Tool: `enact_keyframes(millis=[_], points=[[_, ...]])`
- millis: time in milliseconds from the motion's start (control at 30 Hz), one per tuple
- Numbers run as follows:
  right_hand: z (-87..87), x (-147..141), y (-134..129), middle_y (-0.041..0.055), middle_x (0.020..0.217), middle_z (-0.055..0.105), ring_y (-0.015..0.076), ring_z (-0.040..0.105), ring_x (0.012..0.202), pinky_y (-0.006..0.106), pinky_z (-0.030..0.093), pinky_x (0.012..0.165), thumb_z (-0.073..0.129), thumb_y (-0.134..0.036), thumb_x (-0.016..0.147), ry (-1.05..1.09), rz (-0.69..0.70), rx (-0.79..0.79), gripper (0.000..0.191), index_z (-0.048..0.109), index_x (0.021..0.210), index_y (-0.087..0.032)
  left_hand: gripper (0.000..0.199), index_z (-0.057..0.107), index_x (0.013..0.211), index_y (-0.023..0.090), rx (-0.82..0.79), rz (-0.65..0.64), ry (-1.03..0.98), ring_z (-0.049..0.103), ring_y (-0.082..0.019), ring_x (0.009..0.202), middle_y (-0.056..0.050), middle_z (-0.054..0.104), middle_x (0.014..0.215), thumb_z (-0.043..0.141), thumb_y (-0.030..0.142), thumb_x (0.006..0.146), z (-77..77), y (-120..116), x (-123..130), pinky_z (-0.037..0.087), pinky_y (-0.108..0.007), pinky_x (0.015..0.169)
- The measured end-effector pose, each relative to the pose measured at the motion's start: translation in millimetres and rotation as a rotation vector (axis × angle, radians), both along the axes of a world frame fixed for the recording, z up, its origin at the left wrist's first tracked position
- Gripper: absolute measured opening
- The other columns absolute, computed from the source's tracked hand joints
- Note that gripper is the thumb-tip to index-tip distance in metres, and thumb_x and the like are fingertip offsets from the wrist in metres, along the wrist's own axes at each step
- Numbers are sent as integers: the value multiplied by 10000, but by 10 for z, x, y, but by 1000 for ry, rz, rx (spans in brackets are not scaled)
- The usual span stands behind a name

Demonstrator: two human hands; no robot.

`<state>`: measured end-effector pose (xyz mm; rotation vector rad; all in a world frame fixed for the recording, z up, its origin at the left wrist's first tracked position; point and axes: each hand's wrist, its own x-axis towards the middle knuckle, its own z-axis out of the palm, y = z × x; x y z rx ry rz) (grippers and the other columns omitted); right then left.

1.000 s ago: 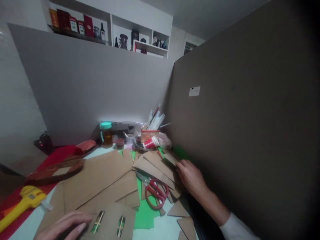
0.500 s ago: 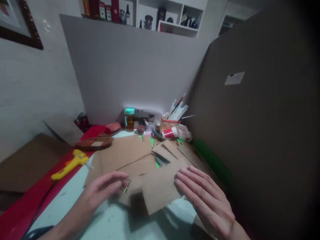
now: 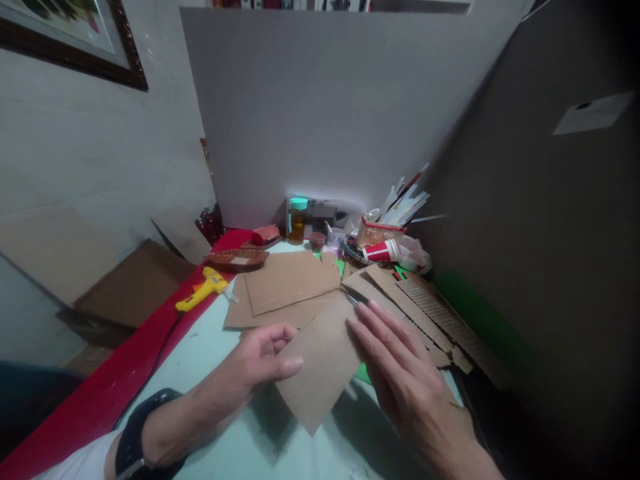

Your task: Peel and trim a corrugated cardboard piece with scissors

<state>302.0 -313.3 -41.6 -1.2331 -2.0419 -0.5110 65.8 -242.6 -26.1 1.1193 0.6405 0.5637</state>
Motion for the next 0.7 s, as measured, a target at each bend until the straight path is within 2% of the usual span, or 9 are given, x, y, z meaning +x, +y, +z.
enact_keyframes(millis=[67,200,300,367,433,500,567,633,700], points=[[-47,-38,42,172,1458,492,323,398,1378,566,404,1060,464,-25,909,-42,-12,4,550,433,1449,-128,255,657,1035,206,-20,-17,-7,644,-207,954,-34,716,1003,737,254,797,-7,-25,-11,470,-327,849],[-138,-80,93,215,1515,394,330,356,1398,520,385,1070,389,-40,922,-14,60,-37,559,363,1481,-60,394,674,1108,213,-32,-26,-11,639,-226,1031,-38,724,1040,795,214,732,-28,-61,-6,461,-332,905],[-200,-61,96,179,1477,468,321,473,1306,505,395,1026,389,-45,911,80,91,-112,556,417,1461,-115,346,687,1075,231,-56,-15,-25,640,-207,982,-20,718,980,785,292,750,-38,-59,-9,474,-307,859],[-206,-62,83,157,1306,632,294,608,1128,462,460,925,401,-80,910,202,111,-174,475,537,1361,-142,250,699,996,205,-58,1,-38,642,-192,825,-30,697,874,665,403,847,-26,-39,-22,486,-294,725],[-161,-96,57,104,949,746,216,684,817,340,519,723,400,-135,943,313,107,-261,315,672,1102,-152,332,695,907,181,-22,47,-49,597,-174,726,-38,659,805,510,456,930,2,-7,-37,456,-283,648],[-73,-163,23,17,659,687,128,629,571,228,476,542,380,-184,997,390,97,-382,365,674,782,-190,322,690,916,184,36,102,-57,561,-167,755,-37,643,848,496,440,940,34,31,-42,443,-280,684],[14,-242,-8,-25,550,640,85,595,499,174,446,499,354,-251,1035,484,123,-570,494,597,607,-206,268,688,1021,197,80,113,-59,556,-177,828,-42,652,949,575,410,903,54,61,-30,443,-290,750],[52,-315,-21,-24,536,652,88,595,491,171,455,505,342,-372,1040,665,173,-826,486,571,646,-204,335,675,1140,211,82,54,-47,598,-219,905,-58,681,1026,635,397,864,52,74,0,464,-330,801],[25,-376,-16,-6,524,651,98,557,441,183,439,459,356,-500,1009,858,236,-1075,440,545,750,-200,343,692,1154,214,73,4,-11,631,-256,988,-64,717,1052,662,376,853,27,74,35,474,-362,863]])
